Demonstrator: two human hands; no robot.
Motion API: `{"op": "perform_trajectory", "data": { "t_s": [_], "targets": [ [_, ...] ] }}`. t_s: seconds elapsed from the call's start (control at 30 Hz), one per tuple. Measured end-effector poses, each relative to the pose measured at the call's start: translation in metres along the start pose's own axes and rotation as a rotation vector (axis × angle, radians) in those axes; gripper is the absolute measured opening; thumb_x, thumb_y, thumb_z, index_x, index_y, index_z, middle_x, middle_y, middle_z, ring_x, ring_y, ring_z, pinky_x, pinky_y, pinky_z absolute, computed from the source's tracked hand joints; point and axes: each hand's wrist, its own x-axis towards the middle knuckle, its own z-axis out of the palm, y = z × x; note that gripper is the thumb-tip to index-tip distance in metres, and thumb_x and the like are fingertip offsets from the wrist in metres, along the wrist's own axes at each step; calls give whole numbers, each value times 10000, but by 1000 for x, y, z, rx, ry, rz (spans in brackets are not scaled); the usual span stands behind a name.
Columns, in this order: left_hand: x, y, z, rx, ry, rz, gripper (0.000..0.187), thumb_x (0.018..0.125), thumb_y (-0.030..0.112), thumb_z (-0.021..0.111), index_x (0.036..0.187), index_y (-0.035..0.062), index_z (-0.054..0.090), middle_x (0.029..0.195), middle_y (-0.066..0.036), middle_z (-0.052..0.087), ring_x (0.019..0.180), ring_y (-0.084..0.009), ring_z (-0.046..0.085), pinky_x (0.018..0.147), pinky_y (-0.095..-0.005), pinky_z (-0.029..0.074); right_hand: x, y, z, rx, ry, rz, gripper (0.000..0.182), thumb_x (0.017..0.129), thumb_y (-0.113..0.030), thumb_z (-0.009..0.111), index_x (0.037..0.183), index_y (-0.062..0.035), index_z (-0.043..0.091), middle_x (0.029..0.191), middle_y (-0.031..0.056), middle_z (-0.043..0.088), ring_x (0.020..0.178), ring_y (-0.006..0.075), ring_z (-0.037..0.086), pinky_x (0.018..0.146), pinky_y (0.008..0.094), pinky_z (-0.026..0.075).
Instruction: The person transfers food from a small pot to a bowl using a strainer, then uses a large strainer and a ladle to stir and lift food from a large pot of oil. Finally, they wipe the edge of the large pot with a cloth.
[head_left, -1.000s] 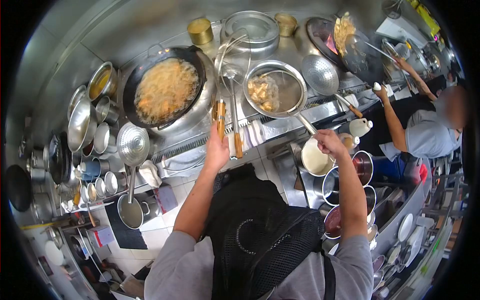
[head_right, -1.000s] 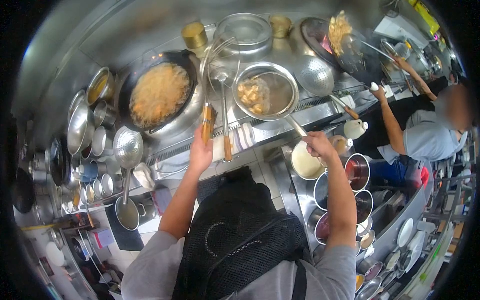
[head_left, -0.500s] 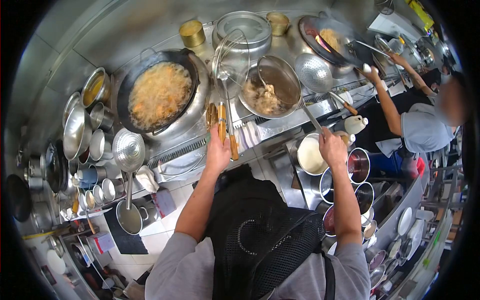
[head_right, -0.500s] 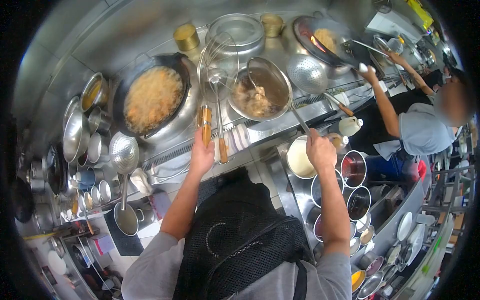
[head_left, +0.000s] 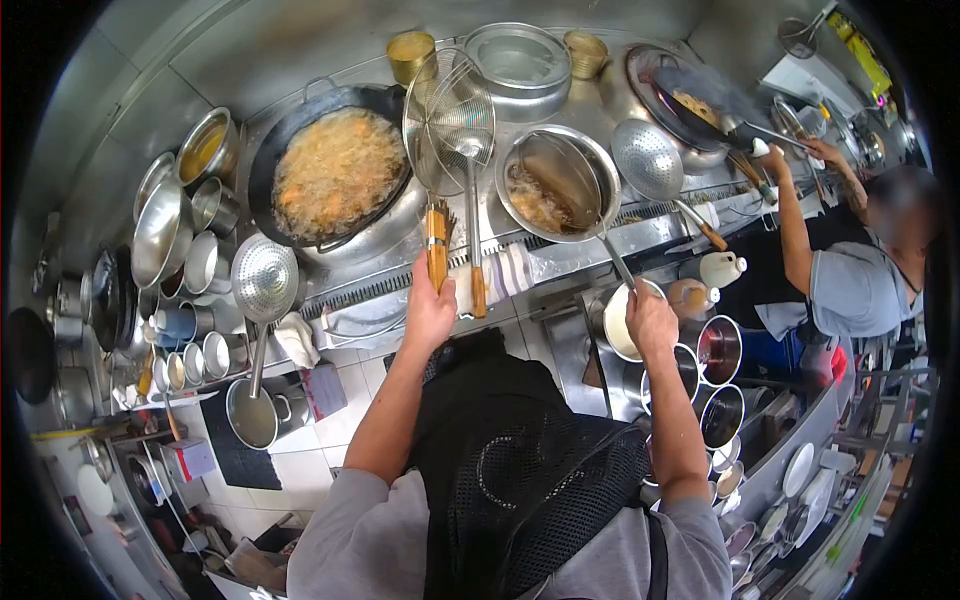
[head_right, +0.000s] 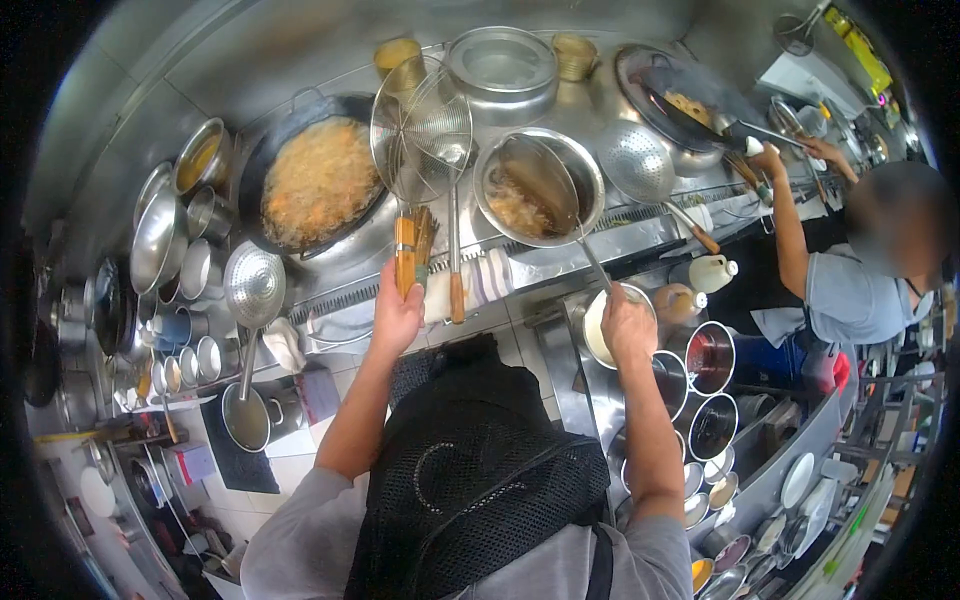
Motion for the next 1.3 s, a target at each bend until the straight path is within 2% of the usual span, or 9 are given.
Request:
{"op": "perform_trajectory", "data": {
  "t_s": [0.1,0.7,0.8,0.87,0.93,1.0,1.1,1.2,1.3],
  "targets": [
    [-6,-14,-4,-82,40,64,551,936,47,500,1437,51,270,777,-106,569,516,-159,534,463,-335,451,2,5,12,-39,6,40,374,963,-310,487,1311,-185,544,856,239,689,806,418,678,736,521,541],
    [-39,-38,-32,-488,-97,17,639,961,125,554,1479,67,185,740,-27,504,535,-105,489,466,-274,449,16,24,57,-17,233,95,285,979,-283,491,1250,-224,553,865,196,693,737,429,664,611,546,516],
    [-59,-26,-61,-541,-33,55,646,961,122,563,1484,74,187,793,-36,517,560,-106,505,483,-273,465,13,17,51,126,409,18,302,975,-306,526,1165,-91,621,773,211,682,678,416,656,601,524,506],
    [-76,-19,-84,-558,-10,83,644,962,118,565,1485,76,191,817,-39,523,573,-106,515,489,-273,472,5,-10,31,369,332,-37,302,970,-286,543,1156,-61,619,727,205,664,631,400,645,563,486,487],
    [-97,-11,-116,-543,115,92,614,964,95,553,1473,68,211,815,-38,528,559,-105,518,477,-269,471,-11,-56,1,421,255,-211,296,968,-250,557,1146,-21,615,634,174,602,539,299,596,531,422,460],
    [-114,-10,-152,-470,197,144,572,961,74,551,1450,66,254,833,-44,543,539,-102,515,459,-263,465,-4,-86,30,829,93,-306,271,955,-204,577,1135,-6,617,563,108,481,523,148,428,512,353,423],
    [-146,1,-194,-366,420,226,508,956,56,541,1409,60,312,842,-46,541,521,-96,507,434,-245,445,-24,-173,18,765,-217,-436,336,932,-215,590,1211,-30,610,711,189,653,592,226,627,580,381,495],
    [-173,0,-227,-336,573,237,492,954,41,528,1398,45,316,836,-48,532,504,-89,500,418,-226,428,-35,-261,62,863,-394,-681,343,927,-248,596,1170,-7,617,676,162,648,573,210,631,566,371,499],
    [-201,-6,-248,-272,657,233,484,965,99,548,1396,40,333,826,-55,537,509,-79,484,424,-204,396,-56,-348,75,927,-705,-680,300,926,-256,576,1060,6,635,659,124,647,557,192,626,526,359,492]
  ]
}}
